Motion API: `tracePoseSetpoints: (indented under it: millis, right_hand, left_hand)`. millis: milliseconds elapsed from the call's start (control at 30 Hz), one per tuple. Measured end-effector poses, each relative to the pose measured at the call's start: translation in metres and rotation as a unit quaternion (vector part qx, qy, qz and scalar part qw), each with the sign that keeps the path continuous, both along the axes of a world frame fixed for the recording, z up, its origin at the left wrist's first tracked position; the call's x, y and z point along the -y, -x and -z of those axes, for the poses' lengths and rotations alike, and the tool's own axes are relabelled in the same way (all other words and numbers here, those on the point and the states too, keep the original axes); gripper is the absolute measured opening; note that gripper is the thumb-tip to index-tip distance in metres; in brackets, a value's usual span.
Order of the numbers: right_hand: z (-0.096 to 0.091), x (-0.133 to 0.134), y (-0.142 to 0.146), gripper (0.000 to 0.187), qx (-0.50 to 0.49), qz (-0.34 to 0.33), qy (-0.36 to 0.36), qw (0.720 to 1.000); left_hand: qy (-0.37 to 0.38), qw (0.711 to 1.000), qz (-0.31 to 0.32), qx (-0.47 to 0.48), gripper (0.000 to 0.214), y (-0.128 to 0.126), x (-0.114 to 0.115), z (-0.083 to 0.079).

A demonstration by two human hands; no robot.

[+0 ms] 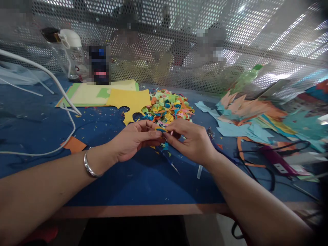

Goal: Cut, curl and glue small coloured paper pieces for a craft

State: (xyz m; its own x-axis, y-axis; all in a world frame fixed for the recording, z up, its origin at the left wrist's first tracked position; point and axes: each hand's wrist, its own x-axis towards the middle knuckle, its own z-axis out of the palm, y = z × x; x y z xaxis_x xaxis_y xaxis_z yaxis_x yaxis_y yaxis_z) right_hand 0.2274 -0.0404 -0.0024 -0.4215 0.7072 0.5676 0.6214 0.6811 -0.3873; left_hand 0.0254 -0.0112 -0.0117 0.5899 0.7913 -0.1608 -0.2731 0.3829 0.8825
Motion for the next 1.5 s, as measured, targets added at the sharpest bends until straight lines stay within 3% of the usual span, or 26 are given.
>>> tracePoseSetpoints:
  millis: [400, 700, 1500]
  right_hand:
    - [-0.0020, 0.0015, 0.0001, 0.016, -0.013, -0.002, 0.043, 0.999]
    - [-0.0033, -0.0006, -0.0007, 0.019, -0.033, -0.009, 0.093, 0.995]
    - [-0.0020, -0.0015, 0.0013, 0.019, -0.010, -0.029, 0.081, 0.996]
  left_hand:
    - [-0.054, 0.998, 0.012, -0.039, 0.019, 0.0053, -0.0067, -0.0041]
    - [-0.040, 0.998, 0.033, -0.045, 0.021, 0.0091, -0.0095, -0.0071]
    - [-0.089, 0.992, -0.001, -0.088, 0.029, 0.0035, -0.0035, -0.0054]
